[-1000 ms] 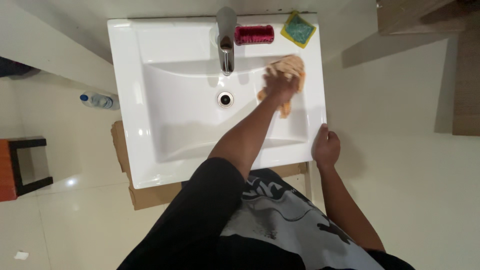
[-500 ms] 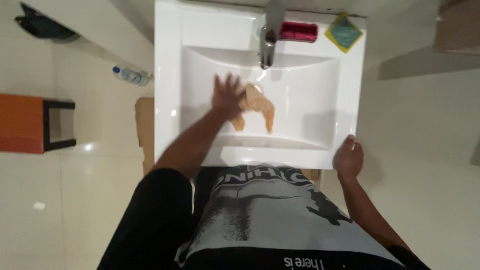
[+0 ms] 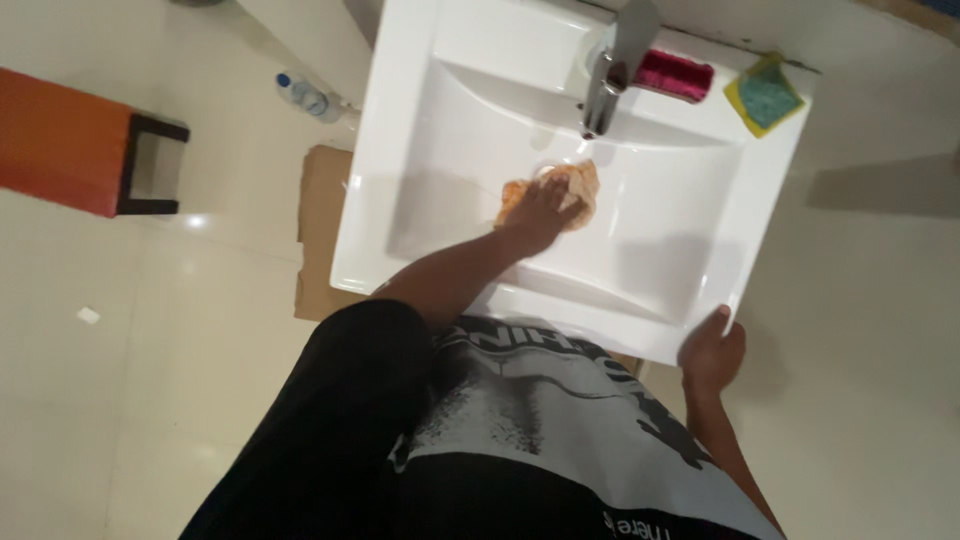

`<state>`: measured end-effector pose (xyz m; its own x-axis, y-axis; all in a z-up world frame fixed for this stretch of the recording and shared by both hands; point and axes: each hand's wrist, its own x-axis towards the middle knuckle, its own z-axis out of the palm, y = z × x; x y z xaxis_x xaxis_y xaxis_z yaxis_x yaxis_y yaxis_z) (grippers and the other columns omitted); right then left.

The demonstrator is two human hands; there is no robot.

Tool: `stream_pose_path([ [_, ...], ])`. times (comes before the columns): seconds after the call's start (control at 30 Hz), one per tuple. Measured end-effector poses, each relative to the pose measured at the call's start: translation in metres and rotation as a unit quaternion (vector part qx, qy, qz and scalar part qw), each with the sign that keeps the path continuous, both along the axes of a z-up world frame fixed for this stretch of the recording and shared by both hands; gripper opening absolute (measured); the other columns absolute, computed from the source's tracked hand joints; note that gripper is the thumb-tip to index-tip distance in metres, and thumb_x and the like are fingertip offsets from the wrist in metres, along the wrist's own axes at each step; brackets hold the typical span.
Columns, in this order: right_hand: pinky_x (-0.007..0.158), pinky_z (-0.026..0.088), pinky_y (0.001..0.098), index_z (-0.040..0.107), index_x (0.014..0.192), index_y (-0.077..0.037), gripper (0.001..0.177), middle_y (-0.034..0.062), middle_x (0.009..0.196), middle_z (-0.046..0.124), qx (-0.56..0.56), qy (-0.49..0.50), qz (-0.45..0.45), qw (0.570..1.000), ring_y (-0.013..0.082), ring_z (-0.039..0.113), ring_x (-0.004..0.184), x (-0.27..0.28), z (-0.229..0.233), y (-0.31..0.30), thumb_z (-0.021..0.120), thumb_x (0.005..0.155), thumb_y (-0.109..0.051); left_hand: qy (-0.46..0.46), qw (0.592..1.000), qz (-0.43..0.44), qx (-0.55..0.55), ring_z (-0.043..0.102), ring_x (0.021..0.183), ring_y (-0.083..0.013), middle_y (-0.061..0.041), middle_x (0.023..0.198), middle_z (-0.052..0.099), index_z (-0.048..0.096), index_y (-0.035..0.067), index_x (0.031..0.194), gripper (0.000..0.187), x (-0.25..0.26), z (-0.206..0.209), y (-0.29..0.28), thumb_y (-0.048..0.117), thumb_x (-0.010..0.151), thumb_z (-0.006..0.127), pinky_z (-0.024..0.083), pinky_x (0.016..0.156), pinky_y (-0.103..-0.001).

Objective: The person cleans a white porcelain sink by hand using a cloth. They wipe the interior basin, the rim, and around the chrome faucet.

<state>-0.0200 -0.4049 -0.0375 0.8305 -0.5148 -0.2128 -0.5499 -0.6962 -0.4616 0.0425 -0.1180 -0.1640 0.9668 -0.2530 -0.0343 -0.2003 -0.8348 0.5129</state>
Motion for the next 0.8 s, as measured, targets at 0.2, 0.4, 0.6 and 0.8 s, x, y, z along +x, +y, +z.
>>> stream_pose_path([
  [0.2, 0.064, 0.041, 0.043, 0.056, 0.085, 0.004, 0.054, 0.0189, 0.078, 0.058, -0.002, -0.034, 0.019, 0.999, 0.0325, 0.054, 0.07, 0.0, -0.001, 0.0, 0.036, 0.094, -0.045, 0.052, 0.982, -0.048, 0.177, 0.018, 0.132, -0.0229, -0.008, 0.142, 0.024, 0.034, 0.015, 0.133, 0.062, 0.047, 0.017, 0.048, 0.022, 0.074, 0.054, 0.017, 0.102, -0.051],
  [0.4, 0.064, 0.041, 0.0435, 0.053, 0.081, 0.004, 0.054, 0.0184, 0.075, 0.057, 0.007, -0.047, 0.03, 0.998, 0.0323, 0.054, 0.068, -0.001, -0.004, -0.004, 0.036, 0.095, -0.045, -0.109, 0.965, 0.016, 0.237, 0.027, 0.13, -0.0289, -0.014, 0.141, 0.035, 0.054, 0.008, 0.12, 0.039, 0.014, 0.039, 0.097, 0.021, 0.084, 0.054, 0.02, 0.104, -0.05],
  [0.6, 0.064, 0.041, 0.0426, 0.053, 0.081, 0.003, 0.053, 0.0159, 0.073, 0.056, 0.008, -0.055, 0.028, 0.998, 0.0298, 0.053, 0.066, -0.001, -0.01, -0.006, 0.038, 0.095, -0.045, 0.264, 0.951, -0.094, 0.13, 0.053, 0.105, -0.0264, -0.009, 0.114, 0.056, 0.063, 0.011, 0.1, 0.02, -0.031, 0.061, 0.067, 0.019, 0.087, 0.05, 0.044, 0.085, -0.044],
  [0.8, 0.064, 0.042, 0.0402, 0.053, 0.081, 0.003, 0.05, 0.0151, 0.071, 0.057, 0.034, -0.047, 0.02, 0.998, 0.0281, 0.054, 0.065, 0.0, -0.006, -0.006, 0.039, 0.094, -0.044, 0.12, 0.955, -0.271, -0.018, 0.051, 0.103, -0.025, -0.003, 0.114, 0.054, 0.057, 0.02, 0.113, 0.038, -0.012, 0.042, -0.005, 0.018, 0.076, 0.059, 0.042, 0.088, -0.038],
])
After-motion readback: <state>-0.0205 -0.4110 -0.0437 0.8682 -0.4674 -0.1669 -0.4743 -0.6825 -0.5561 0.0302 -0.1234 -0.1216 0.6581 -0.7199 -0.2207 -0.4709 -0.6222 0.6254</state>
